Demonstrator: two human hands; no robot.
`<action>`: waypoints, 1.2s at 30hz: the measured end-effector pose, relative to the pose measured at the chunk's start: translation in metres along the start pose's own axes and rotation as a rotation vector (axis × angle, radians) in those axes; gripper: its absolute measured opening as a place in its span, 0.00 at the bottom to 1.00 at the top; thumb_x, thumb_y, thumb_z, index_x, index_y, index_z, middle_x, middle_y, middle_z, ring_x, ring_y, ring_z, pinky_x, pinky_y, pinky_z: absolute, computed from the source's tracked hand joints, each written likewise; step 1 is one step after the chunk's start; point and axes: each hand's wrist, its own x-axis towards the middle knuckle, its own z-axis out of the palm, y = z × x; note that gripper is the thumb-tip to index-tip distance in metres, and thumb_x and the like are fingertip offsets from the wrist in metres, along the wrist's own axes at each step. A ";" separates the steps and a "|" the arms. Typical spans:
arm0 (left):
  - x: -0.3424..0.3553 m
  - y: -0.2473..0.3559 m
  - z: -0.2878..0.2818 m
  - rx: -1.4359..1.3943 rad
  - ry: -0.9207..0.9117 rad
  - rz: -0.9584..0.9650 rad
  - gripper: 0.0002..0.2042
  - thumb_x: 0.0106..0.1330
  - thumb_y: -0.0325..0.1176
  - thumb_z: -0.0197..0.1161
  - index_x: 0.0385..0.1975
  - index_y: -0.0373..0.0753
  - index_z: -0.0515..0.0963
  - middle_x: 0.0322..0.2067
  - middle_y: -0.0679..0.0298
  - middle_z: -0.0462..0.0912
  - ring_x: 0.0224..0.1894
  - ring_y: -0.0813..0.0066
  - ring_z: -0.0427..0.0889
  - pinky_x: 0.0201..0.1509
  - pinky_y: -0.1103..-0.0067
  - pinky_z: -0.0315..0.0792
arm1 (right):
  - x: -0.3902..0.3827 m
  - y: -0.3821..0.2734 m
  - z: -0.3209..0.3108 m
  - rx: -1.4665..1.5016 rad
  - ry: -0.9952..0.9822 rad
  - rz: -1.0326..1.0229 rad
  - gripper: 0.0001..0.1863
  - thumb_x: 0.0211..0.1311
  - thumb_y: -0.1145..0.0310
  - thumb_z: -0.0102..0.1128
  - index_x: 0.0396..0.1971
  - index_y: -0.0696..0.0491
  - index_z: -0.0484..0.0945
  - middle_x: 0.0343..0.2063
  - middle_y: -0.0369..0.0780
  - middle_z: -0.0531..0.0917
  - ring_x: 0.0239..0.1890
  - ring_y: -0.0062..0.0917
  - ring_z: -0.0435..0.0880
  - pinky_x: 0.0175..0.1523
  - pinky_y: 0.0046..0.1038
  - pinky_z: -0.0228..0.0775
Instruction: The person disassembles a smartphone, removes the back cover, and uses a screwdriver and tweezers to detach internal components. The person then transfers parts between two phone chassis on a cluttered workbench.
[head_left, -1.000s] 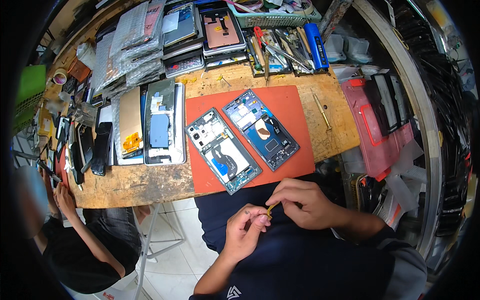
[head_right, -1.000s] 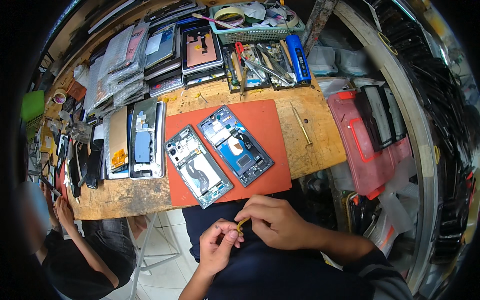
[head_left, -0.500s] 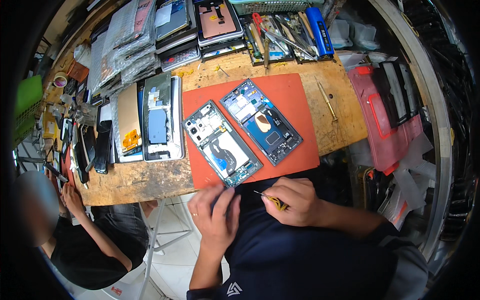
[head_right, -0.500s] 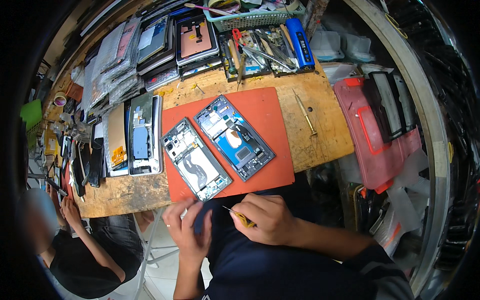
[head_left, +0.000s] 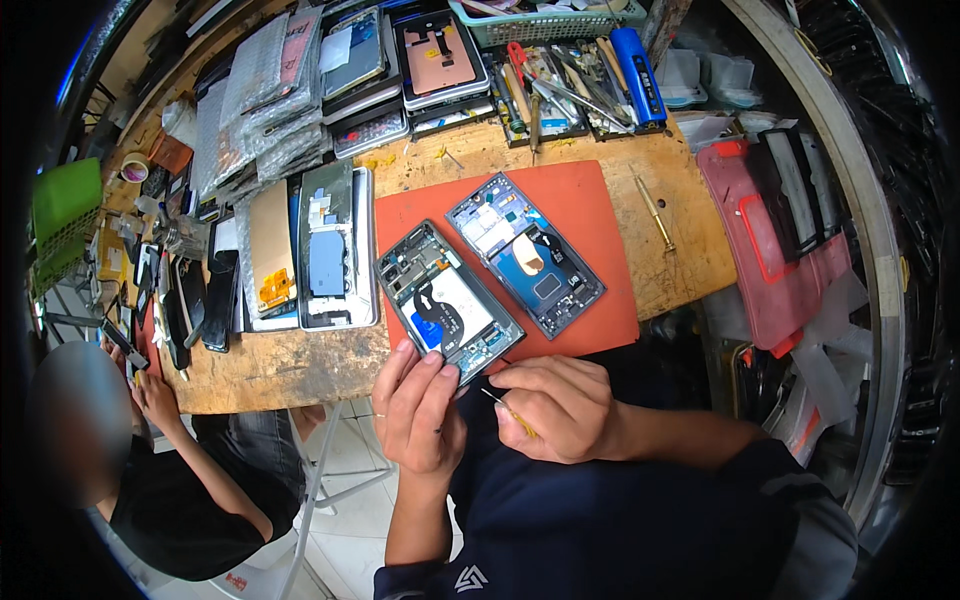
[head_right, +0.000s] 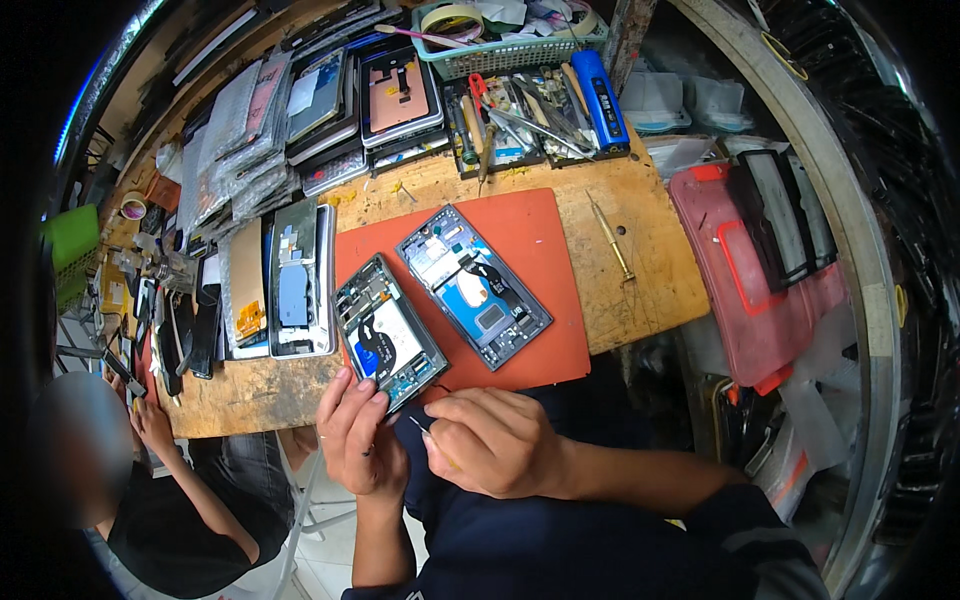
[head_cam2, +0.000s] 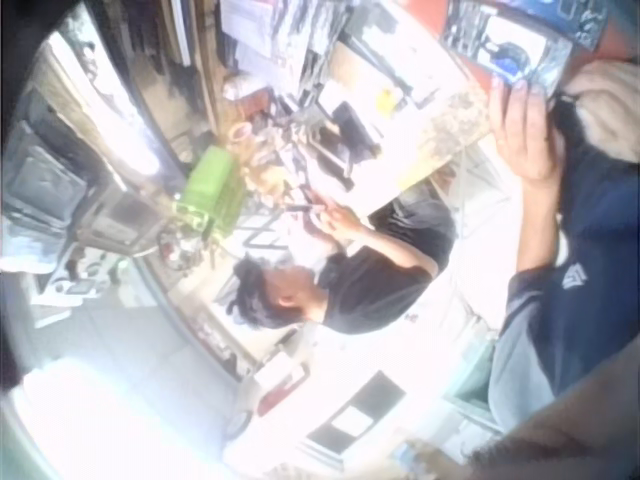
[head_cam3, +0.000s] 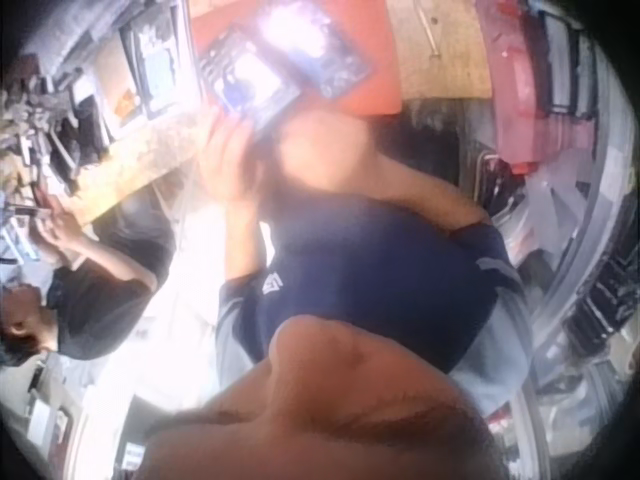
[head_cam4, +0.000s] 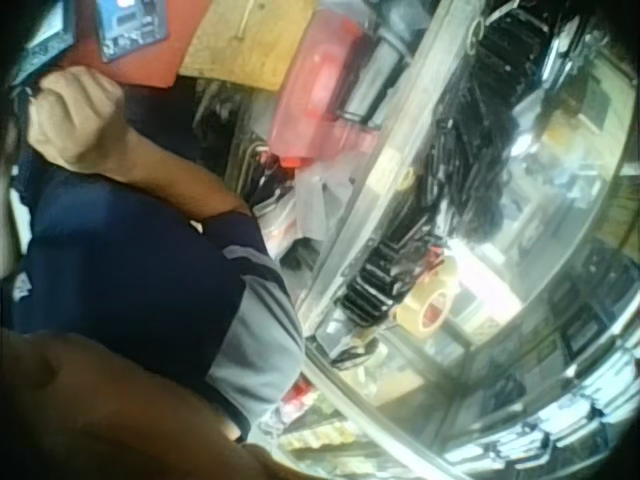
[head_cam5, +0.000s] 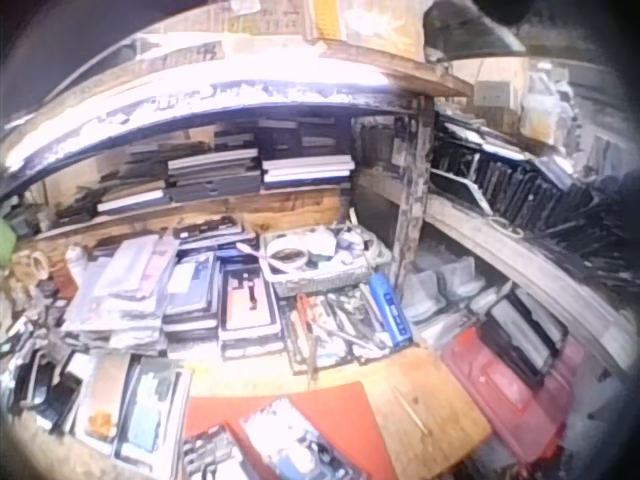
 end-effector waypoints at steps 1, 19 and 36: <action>0.000 0.001 0.000 -0.004 0.014 -0.005 0.09 0.64 0.18 0.73 0.42 0.35 0.87 0.46 0.55 0.89 0.56 0.46 0.88 0.58 0.65 0.88 | 0.003 -0.001 0.001 -0.013 0.020 -0.019 0.08 0.59 0.75 0.71 0.33 0.60 0.79 0.37 0.48 0.88 0.30 0.37 0.90 0.34 0.33 0.84; 0.015 0.005 -0.001 -0.008 0.048 -0.024 0.16 0.55 0.15 0.72 0.43 0.36 0.88 0.44 0.56 0.89 0.48 0.53 0.88 0.52 0.66 0.83 | 0.033 -0.003 -0.001 -0.081 0.069 -0.092 0.10 0.53 0.75 0.71 0.29 0.59 0.76 0.35 0.47 0.84 0.35 0.38 0.89 0.37 0.33 0.84; 0.017 -0.002 0.004 -0.024 0.066 0.097 0.14 0.58 0.16 0.70 0.44 0.33 0.87 0.42 0.56 0.89 0.46 0.56 0.89 0.52 0.63 0.85 | 0.039 -0.030 -0.018 -0.280 -0.214 0.051 0.07 0.58 0.80 0.69 0.34 0.63 0.78 0.35 0.48 0.83 0.31 0.35 0.88 0.34 0.30 0.83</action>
